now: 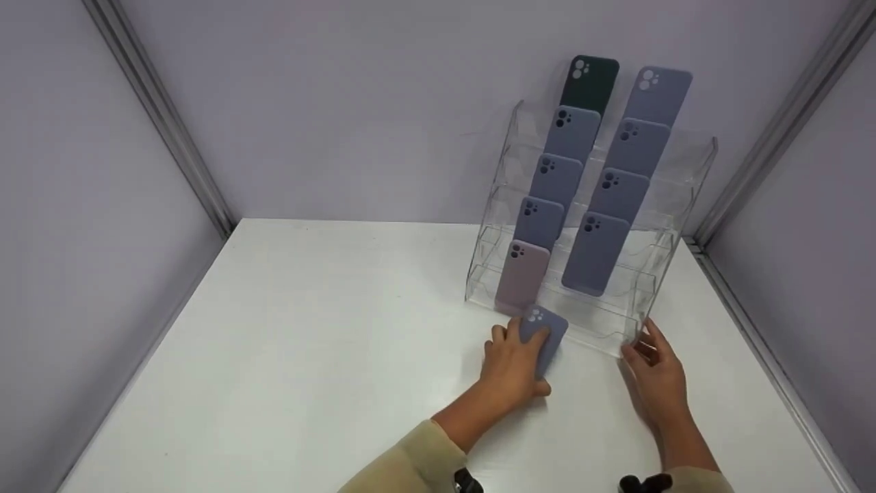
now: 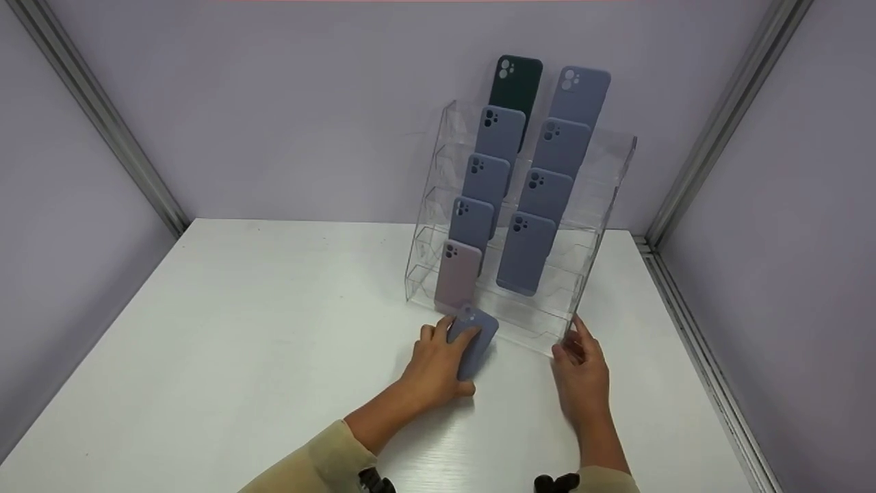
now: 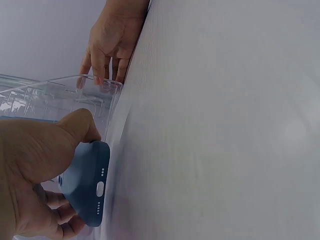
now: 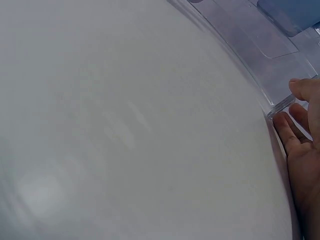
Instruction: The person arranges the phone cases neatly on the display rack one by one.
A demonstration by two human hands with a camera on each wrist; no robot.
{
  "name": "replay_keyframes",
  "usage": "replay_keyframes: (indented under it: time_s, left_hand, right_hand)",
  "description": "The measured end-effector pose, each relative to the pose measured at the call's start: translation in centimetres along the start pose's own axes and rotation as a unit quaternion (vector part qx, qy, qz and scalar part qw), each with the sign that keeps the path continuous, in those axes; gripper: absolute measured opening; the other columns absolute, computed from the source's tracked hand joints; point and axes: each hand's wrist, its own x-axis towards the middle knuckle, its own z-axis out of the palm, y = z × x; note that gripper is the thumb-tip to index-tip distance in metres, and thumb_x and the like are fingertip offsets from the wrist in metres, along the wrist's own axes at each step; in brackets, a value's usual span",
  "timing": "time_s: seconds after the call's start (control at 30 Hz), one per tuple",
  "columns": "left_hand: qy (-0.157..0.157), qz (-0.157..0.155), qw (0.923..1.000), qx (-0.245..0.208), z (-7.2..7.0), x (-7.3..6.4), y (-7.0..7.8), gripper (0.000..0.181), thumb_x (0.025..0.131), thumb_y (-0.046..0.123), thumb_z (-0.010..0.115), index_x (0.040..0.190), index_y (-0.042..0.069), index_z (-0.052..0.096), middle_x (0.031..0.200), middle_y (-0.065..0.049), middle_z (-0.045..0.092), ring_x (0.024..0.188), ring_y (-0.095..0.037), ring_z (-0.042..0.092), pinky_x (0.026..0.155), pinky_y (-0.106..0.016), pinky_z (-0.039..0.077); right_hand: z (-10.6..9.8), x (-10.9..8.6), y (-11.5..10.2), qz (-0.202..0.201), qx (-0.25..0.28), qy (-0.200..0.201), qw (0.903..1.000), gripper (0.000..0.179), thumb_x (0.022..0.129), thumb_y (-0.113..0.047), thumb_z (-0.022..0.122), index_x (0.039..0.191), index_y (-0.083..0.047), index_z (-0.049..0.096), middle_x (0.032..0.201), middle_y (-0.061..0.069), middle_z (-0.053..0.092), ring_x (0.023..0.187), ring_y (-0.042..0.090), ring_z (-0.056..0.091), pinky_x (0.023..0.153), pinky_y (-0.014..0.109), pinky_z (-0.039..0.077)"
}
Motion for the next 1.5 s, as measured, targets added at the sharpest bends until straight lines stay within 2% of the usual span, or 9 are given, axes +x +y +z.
replay_keyframes:
  time_s: [0.27, 0.47, 0.67, 0.83, 1.0, 1.1, 1.17, 1.3, 1.5]
  left_hand:
    - [0.041, 0.014, 0.9951, -0.089, -0.4, 1.6, 1.5, 0.099, 0.082, 0.029, 0.091, 0.166, 0.042, 0.040, 0.173, -0.006, 0.032, 0.139, -0.029, 0.045, 0.107, -0.039, 0.048]
    - [0.083, 0.016, 0.9871, -0.136, -0.5, 3.2, 2.8, 0.098, 0.088, 0.025, 0.086, 0.166, 0.047, 0.032, 0.177, -0.003, 0.025, 0.141, -0.031, 0.046, 0.107, -0.038, 0.052]
    - [0.149, 0.024, 0.9754, -0.160, 0.0, 4.7, 3.8, 0.091, 0.091, 0.028, 0.085, 0.165, 0.044, 0.035, 0.173, -0.008, 0.026, 0.146, -0.031, 0.045, 0.113, -0.042, 0.052]
    - [0.205, 0.030, 0.9624, -0.176, 1.0, 6.3, 4.3, 0.090, 0.092, 0.031, 0.087, 0.163, 0.042, 0.033, 0.167, -0.012, 0.031, 0.148, -0.032, 0.044, 0.116, -0.043, 0.051]
    - [0.254, 0.020, 0.9510, -0.176, 2.4, 7.7, 4.7, 0.092, 0.090, 0.034, 0.090, 0.160, 0.041, 0.031, 0.163, -0.013, 0.034, 0.146, -0.032, 0.046, 0.114, -0.043, 0.053]
    - [0.273, 0.012, 0.9477, -0.165, 3.0, 8.2, 5.1, 0.093, 0.089, 0.036, 0.091, 0.159, 0.041, 0.030, 0.162, -0.014, 0.035, 0.144, -0.032, 0.047, 0.113, -0.042, 0.054]
    - [0.274, 0.008, 0.9481, -0.160, 3.5, 8.4, 5.3, 0.092, 0.090, 0.037, 0.090, 0.159, 0.041, 0.029, 0.162, -0.014, 0.035, 0.145, -0.032, 0.047, 0.113, -0.042, 0.055]
    - [0.257, -0.003, 0.9537, -0.157, 4.6, 8.5, 5.4, 0.089, 0.093, 0.036, 0.088, 0.160, 0.042, 0.029, 0.164, -0.014, 0.034, 0.146, -0.032, 0.047, 0.111, -0.043, 0.056]
    - [0.250, -0.019, 0.9595, -0.130, 5.8, 8.7, 5.3, 0.090, 0.089, 0.036, 0.090, 0.160, 0.044, 0.034, 0.164, -0.012, 0.038, 0.142, -0.032, 0.050, 0.105, -0.043, 0.058]
  right_hand:
    - [-0.1, 0.0, 0.1, -0.002, -0.005, 0.003, 1.0000, 0.080, 0.111, -0.039, 0.062, 0.175, -0.034, 0.014, 0.173, 0.017, 0.040, 0.154, 0.033, 0.047, 0.094, -0.003, 0.037]
    - [0.0, 0.1, 0.2, 0.008, -0.006, 0.003, 0.9999, 0.082, 0.110, -0.041, 0.063, 0.175, -0.036, 0.014, 0.173, 0.016, 0.040, 0.154, 0.033, 0.046, 0.094, -0.002, 0.038]
    - [0.1, 0.2, 0.0, 0.010, -0.004, 0.002, 0.9999, 0.082, 0.110, -0.042, 0.063, 0.175, -0.038, 0.014, 0.173, 0.016, 0.040, 0.155, 0.035, 0.046, 0.095, 0.000, 0.038]
    - [0.0, 0.2, 0.0, 0.008, -0.008, 0.003, 0.9999, 0.082, 0.110, -0.041, 0.064, 0.175, -0.036, 0.014, 0.172, 0.018, 0.040, 0.157, 0.038, 0.045, 0.094, -0.001, 0.037]
    - [0.0, 0.2, 0.1, 0.012, 0.001, 0.003, 0.9999, 0.081, 0.110, -0.036, 0.065, 0.175, -0.036, 0.016, 0.171, 0.018, 0.041, 0.157, 0.038, 0.045, 0.093, -0.002, 0.037]
    - [0.0, 0.2, 0.1, 0.011, 0.003, 0.006, 0.9999, 0.080, 0.110, -0.035, 0.064, 0.175, -0.036, 0.017, 0.170, 0.018, 0.043, 0.155, 0.036, 0.047, 0.094, -0.002, 0.038]
    - [0.0, 0.1, 0.1, 0.008, 0.006, 0.008, 0.9999, 0.079, 0.110, -0.034, 0.064, 0.175, -0.035, 0.018, 0.169, 0.018, 0.044, 0.154, 0.035, 0.048, 0.094, -0.002, 0.039]
    - [0.1, 0.1, 0.1, 0.006, 0.012, 0.008, 0.9999, 0.079, 0.110, -0.033, 0.064, 0.175, -0.034, 0.019, 0.171, 0.017, 0.043, 0.153, 0.034, 0.048, 0.095, -0.002, 0.039]
    - [0.0, 0.2, 0.2, 0.013, 0.010, 0.010, 0.9998, 0.080, 0.110, -0.036, 0.065, 0.175, -0.034, 0.019, 0.172, 0.015, 0.042, 0.154, 0.033, 0.047, 0.096, 0.000, 0.038]
